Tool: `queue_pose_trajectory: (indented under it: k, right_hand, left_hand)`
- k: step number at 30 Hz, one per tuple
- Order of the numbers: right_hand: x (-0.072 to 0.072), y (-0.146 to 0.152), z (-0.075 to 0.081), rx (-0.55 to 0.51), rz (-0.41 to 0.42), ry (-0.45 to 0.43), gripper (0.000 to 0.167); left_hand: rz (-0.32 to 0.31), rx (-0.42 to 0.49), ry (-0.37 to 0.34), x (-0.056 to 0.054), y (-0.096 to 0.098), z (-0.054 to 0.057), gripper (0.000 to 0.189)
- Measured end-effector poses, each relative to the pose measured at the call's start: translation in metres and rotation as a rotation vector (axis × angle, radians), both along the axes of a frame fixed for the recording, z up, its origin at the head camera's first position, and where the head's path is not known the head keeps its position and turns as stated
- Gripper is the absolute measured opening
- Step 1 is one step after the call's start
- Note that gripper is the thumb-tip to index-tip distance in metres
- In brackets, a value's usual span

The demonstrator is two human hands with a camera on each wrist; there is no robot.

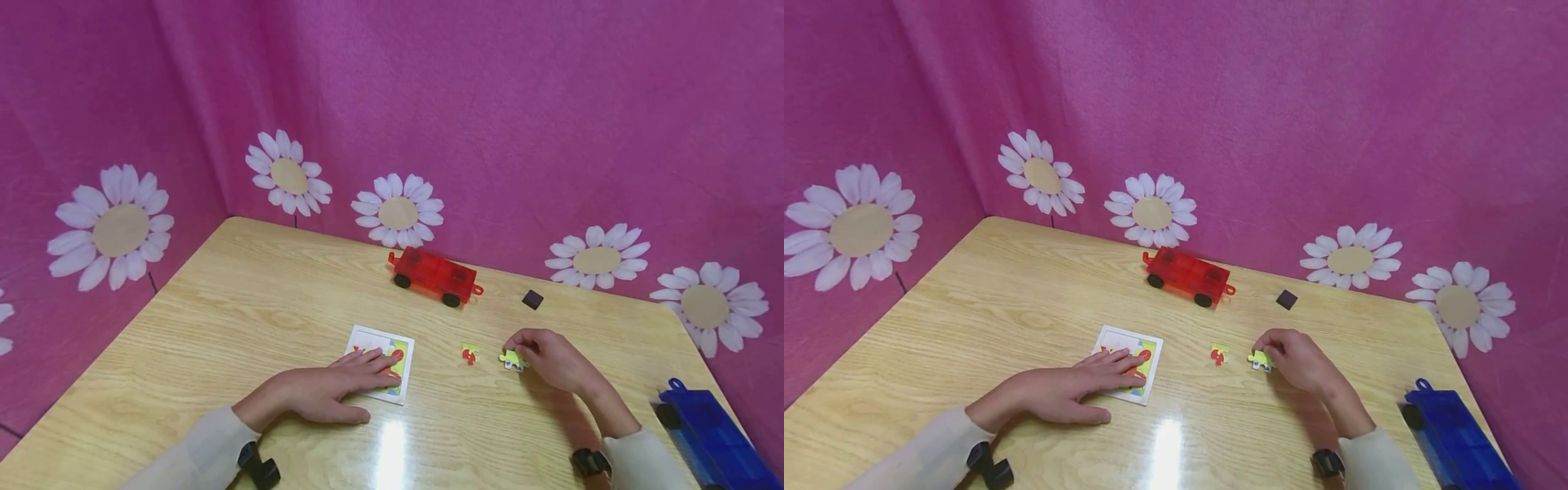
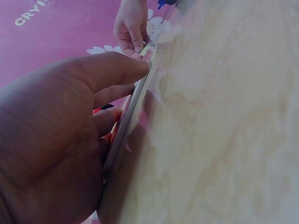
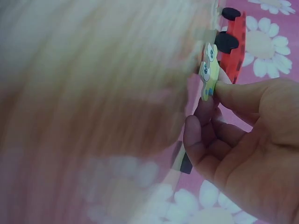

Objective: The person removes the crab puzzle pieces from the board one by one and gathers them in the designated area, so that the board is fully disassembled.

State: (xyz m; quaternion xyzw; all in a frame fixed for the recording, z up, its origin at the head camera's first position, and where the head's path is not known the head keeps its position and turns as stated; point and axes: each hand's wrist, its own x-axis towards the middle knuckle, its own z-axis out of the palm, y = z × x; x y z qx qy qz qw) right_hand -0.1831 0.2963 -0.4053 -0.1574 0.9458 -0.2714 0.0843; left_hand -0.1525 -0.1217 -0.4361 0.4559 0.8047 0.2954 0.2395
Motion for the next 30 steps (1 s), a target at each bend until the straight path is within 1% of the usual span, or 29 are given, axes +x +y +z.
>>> queue_pose_trajectory:
  k: [3, 13, 17, 22, 26, 30]
  right_hand:
    - [-0.0001, 0.0038, -0.0025, 0.009, 0.001, -0.006, 0.016]
    - [-0.001, 0.0066, -0.0039, -0.022, 0.02, -0.005, 0.017]
    - [-0.0012, 0.0071, -0.0038, -0.028, 0.017, -0.009, 0.017]
    - [-0.0012, 0.0076, -0.0041, -0.044, 0.014, -0.011, 0.018]
    - [-0.0013, 0.0076, -0.0046, -0.04, 0.018, 0.001, 0.018]
    - [-0.0019, 0.0051, -0.0019, -0.036, 0.005, 0.005, 0.017]
  left_hand:
    - [-0.003, 0.002, 0.01, 0.0005, -0.0001, -0.0003, 0.064]
    - [-0.005, 0.006, 0.012, 0.0002, -0.0005, -0.0012, 0.064]
    - [-0.009, 0.006, 0.014, 0.0001, -0.0001, -0.0005, 0.064]
    - [0.002, -0.005, 0.005, 0.0002, -0.0001, -0.0005, 0.064]
    - [0.005, -0.007, 0.004, 0.0003, 0.0, -0.0008, 0.064]
    - [0.001, -0.001, 0.013, 0.0001, -0.0004, -0.0006, 0.064]
